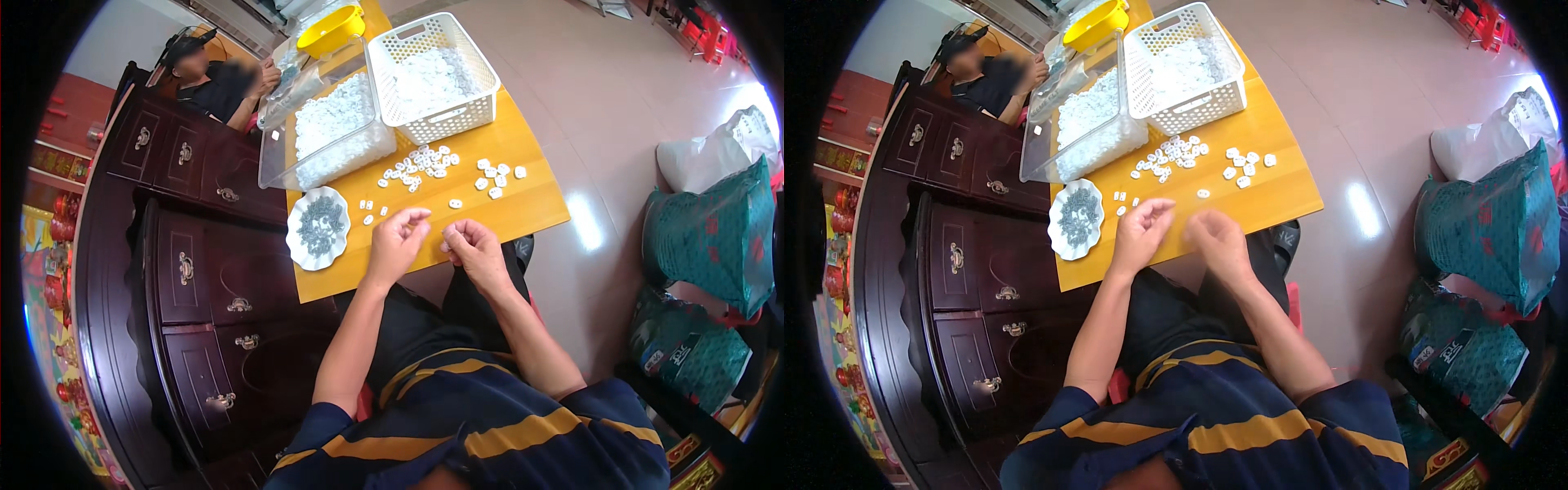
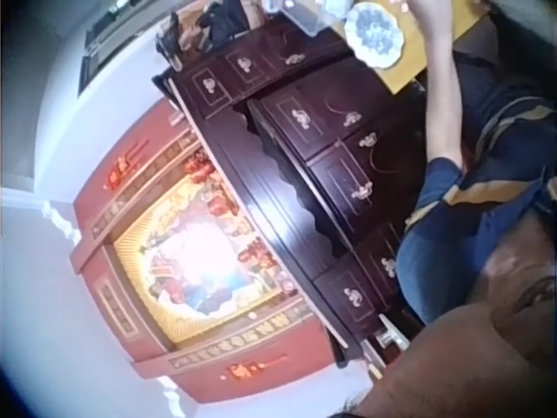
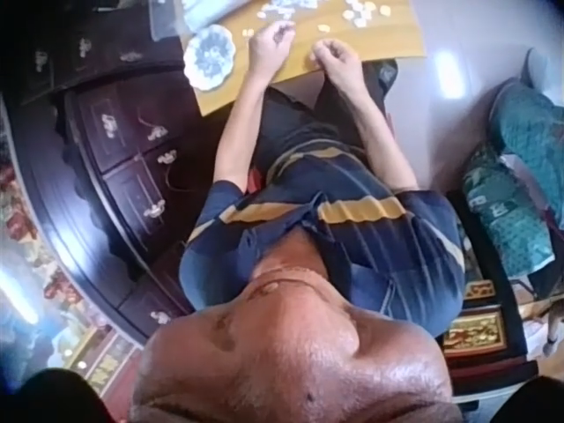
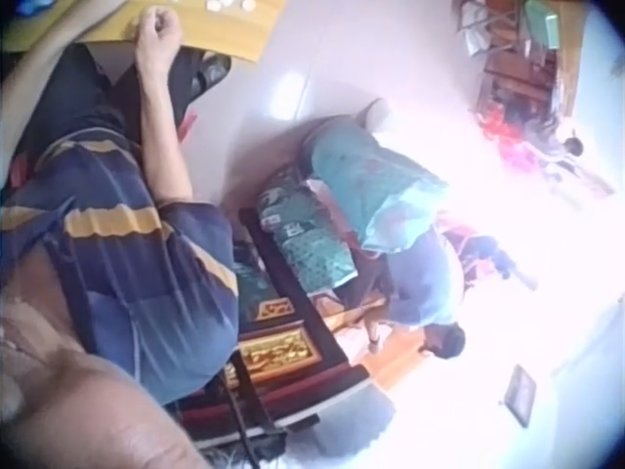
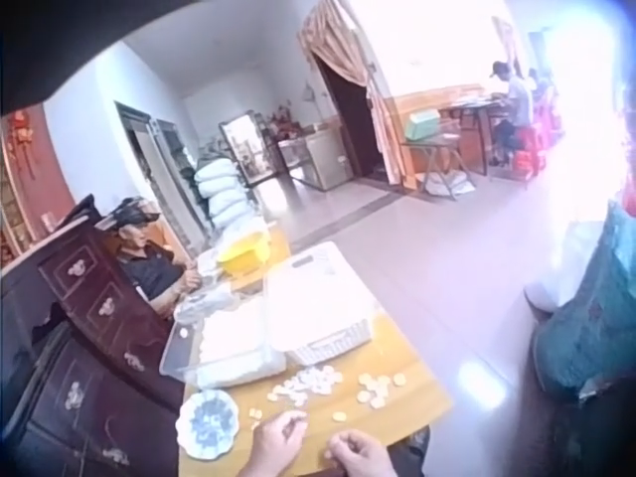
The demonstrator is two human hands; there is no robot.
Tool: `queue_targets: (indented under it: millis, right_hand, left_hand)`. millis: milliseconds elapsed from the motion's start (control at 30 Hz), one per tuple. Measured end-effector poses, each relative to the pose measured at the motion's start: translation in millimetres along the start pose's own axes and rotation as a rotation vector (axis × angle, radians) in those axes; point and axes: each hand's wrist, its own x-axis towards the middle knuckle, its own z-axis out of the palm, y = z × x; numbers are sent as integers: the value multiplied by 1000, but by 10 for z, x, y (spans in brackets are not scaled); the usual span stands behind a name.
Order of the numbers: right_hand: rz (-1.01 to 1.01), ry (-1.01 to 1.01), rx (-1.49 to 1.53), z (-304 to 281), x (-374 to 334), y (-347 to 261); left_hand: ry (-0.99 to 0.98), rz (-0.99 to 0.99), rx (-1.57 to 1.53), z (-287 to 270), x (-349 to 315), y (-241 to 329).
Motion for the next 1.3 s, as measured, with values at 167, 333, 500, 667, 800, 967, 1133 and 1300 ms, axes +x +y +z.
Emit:
queue_targets:
  millis: [167,333,500,667,800,967,1133,1300]
  right_hand:
    - [86,-138,3,40,-22,7]
    - [144,-166,6,83,-70,-13]
    - [153,-171,-24,51,-74,10]
    - [167,-98,-40,67,-57,10]
    - [124,-60,-14,84,-56,-17]
    - [112,-53,-61,77,-76,-30]
    - [77,-92,-77,29,-28,89]
    - [17,-95,-108,66,-24,107]
  left_hand:
    - [-49,-32,-197,24,-285,-32]
    - [19,68,-145,46,-394,-81]
    - [115,278,55,56,-402,97]
    - [154,95,-160,58,-437,67]
    - [153,50,-224,41,-463,88]
    - [158,48,-234,92,-473,60]
    - [149,18,-241,86,-487,34]
    - [154,40,-191,53,-483,30]
